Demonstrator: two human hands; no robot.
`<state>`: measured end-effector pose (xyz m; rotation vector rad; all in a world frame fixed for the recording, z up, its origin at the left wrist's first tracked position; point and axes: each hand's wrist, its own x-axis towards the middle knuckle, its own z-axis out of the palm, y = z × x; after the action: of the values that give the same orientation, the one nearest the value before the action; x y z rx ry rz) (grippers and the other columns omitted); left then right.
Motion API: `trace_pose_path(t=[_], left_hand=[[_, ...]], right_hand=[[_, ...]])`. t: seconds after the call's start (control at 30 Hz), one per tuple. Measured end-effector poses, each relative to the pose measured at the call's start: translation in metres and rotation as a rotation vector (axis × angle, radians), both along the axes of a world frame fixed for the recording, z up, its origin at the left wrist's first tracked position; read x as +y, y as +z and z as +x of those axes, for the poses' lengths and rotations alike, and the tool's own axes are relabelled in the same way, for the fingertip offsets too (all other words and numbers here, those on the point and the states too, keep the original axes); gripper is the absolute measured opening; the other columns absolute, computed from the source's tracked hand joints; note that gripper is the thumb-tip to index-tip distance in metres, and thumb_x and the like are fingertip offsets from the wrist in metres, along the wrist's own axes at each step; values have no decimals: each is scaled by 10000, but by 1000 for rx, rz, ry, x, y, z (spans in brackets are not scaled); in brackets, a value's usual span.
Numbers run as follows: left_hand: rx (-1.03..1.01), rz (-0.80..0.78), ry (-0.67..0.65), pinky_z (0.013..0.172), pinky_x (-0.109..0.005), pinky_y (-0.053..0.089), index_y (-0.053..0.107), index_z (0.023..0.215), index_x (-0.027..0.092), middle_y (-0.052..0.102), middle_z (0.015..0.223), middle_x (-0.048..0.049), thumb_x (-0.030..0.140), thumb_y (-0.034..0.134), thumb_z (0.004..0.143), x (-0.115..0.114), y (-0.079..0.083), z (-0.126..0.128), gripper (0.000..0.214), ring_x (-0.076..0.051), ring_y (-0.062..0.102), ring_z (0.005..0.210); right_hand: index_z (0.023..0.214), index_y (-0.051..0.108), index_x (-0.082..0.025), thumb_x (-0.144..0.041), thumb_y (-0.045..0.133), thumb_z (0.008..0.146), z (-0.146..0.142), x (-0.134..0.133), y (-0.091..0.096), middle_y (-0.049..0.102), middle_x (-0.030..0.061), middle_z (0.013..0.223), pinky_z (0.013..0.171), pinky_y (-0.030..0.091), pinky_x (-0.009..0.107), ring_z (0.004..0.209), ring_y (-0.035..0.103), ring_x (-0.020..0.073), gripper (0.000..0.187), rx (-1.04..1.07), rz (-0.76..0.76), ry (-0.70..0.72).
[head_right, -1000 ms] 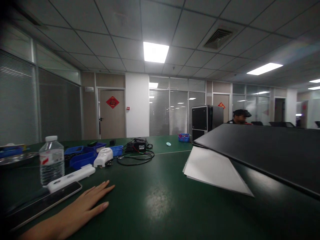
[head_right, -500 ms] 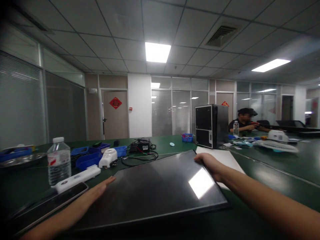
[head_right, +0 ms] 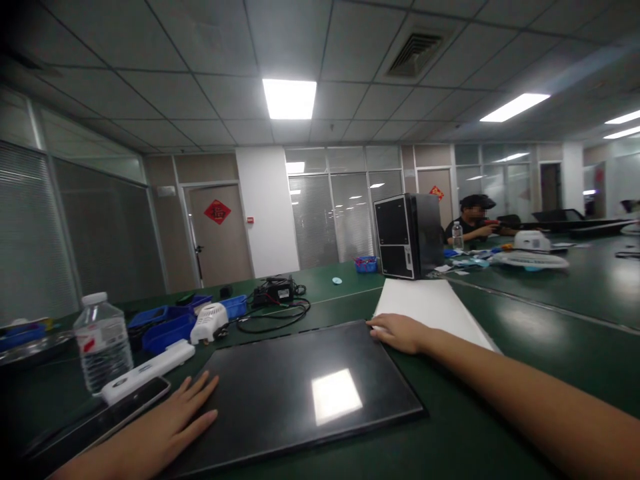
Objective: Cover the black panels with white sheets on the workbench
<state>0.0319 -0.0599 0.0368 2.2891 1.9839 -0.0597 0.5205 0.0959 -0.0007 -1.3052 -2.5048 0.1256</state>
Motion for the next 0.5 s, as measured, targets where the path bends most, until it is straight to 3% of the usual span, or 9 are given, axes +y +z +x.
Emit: trace_pose_path(t=[0.17, 0.37, 0.5], left_hand=[[77, -17, 16, 1213, -517, 177, 251, 1523, 61, 198, 1599, -182, 738, 258, 899, -3, 6, 6, 920, -363, 180, 1465], [69, 36, 30, 1202, -531, 211, 313, 1506, 72, 250, 1582, -167, 663, 308, 914, -2, 1, 6, 836, -361, 224, 1451], [63, 66, 24, 1198, -538, 222, 344, 1493, 79, 288, 1569, -159, 669, 337, 901, 3, -6, 2, 835, -363, 252, 1443]], right_hand=[[1302, 633, -193, -558, 344, 967, -2, 4, 4, 630, 122, 1288, 1060, 387, 406, 1178, 570, 280, 574, -4, 49, -2], [1366, 577, -154, -657, 301, 946, 1, 15, -7, 557, 174, 1317, 1048, 391, 452, 1193, 523, 308, 712, -18, 64, -18], [1308, 629, -151, -676, 261, 950, 4, 22, -7, 578, 170, 1284, 1030, 410, 429, 1148, 556, 289, 735, -39, 52, -12]])
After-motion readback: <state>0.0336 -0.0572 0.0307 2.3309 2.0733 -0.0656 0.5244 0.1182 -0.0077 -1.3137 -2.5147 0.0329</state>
